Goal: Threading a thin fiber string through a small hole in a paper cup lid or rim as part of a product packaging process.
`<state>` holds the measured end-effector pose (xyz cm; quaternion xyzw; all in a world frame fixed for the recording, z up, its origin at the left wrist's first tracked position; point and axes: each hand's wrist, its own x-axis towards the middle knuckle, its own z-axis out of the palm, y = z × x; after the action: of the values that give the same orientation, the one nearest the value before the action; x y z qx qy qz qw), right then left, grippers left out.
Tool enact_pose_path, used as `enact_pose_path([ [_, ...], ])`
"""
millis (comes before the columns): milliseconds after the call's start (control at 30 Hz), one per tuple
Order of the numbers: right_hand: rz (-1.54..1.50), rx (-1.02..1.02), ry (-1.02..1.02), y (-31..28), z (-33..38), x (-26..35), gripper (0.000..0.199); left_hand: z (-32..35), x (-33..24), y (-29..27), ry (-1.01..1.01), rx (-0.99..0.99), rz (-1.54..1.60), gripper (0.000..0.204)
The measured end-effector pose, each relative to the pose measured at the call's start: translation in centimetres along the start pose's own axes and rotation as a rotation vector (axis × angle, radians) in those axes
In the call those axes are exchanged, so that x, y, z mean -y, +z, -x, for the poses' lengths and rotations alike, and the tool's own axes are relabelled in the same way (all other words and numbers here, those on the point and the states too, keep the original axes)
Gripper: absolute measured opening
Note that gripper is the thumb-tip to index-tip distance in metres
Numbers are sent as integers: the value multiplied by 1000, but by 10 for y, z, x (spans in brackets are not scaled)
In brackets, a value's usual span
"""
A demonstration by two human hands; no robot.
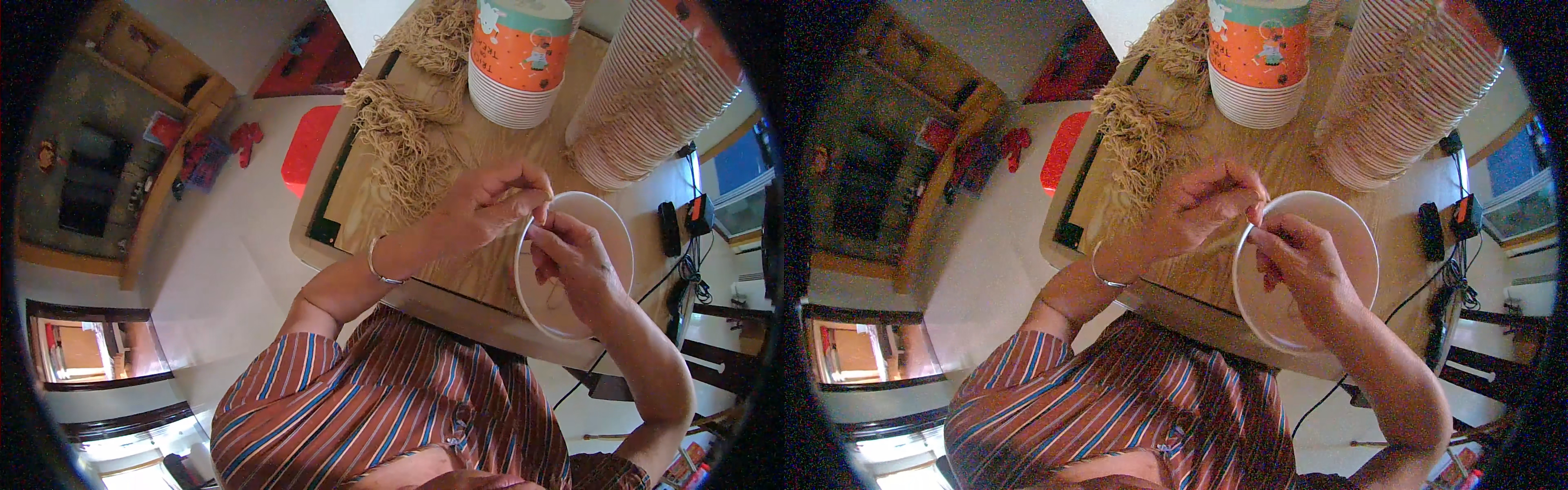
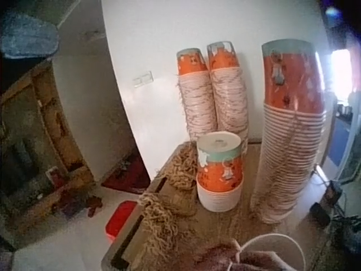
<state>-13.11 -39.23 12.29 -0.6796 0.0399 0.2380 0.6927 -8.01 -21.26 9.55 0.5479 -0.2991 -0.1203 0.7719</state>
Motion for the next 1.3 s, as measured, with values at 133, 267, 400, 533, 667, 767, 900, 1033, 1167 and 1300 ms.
enact_pose_path([
  [133, 4, 1, 13, 3, -7, -7, 15, -11, -10, 4, -5, 151, -206, 8],
  [267, 97, -21, 0, 5, -6, -5, 11, -25, -8, 1, 166, 203, -596, 7],
  [400, 163, -113, -2, 13, 7, -3, 11, -35, -11, -3, 43, 313, -545, 6],
  [533, 413, -196, -212, 9, 13, -19, 11, -52, -15, -9, 4, 490, -647, 10],
  [667, 899, -342, -518, 19, 25, -10, 27, -63, -28, -3, 95, 605, -795, 14],
  [767, 1197, -355, -707, 16, 21, -16, 41, -65, -34, 0, 20, 662, -786, 15],
  [900, 1556, -376, -798, 16, 21, -12, 45, -77, -21, -2, 159, 747, -791, 13],
  [1033, 1835, -426, -816, 22, 20, -7, 40, -77, -18, -1, 210, 769, -741, 15],
  [1167, 1946, -434, -809, 26, 18, -7, 33, -79, -22, 0, 69, 788, -729, 16],
  [1300, 2044, -414, -721, 25, 15, -6, 32, -77, -23, 0, 89, 773, -731, 16],
])
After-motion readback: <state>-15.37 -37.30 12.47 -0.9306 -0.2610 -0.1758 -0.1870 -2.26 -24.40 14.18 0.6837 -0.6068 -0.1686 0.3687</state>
